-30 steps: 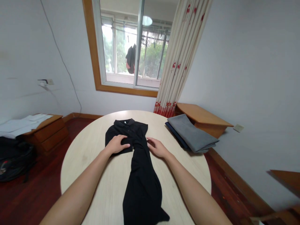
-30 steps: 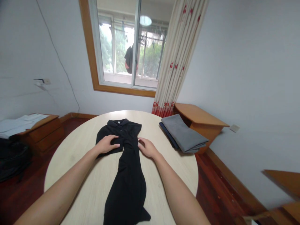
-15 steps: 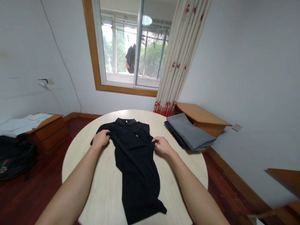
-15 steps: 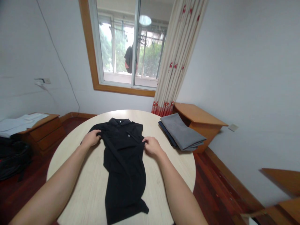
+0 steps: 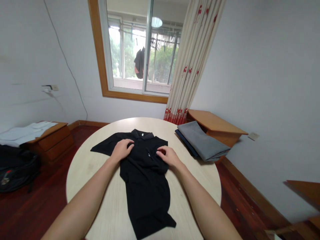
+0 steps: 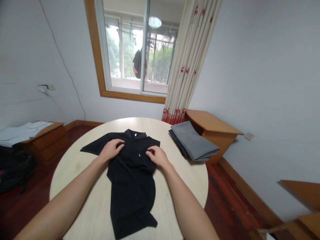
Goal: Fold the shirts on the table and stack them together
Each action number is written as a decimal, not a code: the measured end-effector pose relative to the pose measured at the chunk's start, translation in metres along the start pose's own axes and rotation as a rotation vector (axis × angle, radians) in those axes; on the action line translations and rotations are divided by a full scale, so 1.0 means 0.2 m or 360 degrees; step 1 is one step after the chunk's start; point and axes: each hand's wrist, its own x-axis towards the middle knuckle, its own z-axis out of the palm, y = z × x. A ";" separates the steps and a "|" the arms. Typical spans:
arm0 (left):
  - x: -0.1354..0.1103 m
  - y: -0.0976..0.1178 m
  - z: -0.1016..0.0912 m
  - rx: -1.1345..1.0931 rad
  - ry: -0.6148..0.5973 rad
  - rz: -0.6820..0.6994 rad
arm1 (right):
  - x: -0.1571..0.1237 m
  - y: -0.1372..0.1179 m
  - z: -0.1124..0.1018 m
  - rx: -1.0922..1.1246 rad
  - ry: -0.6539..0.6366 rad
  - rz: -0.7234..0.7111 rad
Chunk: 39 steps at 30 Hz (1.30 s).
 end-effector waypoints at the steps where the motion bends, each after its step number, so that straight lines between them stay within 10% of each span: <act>1: 0.00 0.02 0.03 0.0029 -0.0112 0.0045 | 0.00 -0.03 0.03 -0.0132 -0.0080 -0.0001; 9: -0.02 0.04 0.06 0.0214 -0.0550 -0.0005 | 0.02 -0.18 0.04 -0.0681 -0.0353 0.0210; 18: -0.03 0.10 -0.01 0.0358 -0.0727 -0.0130 | -0.01 0.00 -0.31 -0.1041 0.0504 0.0753; 25: -0.05 0.20 0.02 0.0320 -0.0792 0.0069 | -0.01 -0.11 -0.14 -0.0810 0.0113 0.0254; 31: -0.08 0.28 0.03 0.0300 -0.0948 -0.0073 | 0.00 -0.08 0.03 -0.0750 -0.0418 0.0611; 39: 0.09 -0.03 -0.02 0.0520 -0.0824 -0.0946 | 0.13 0.08 0.06 -0.0746 -0.0476 0.0941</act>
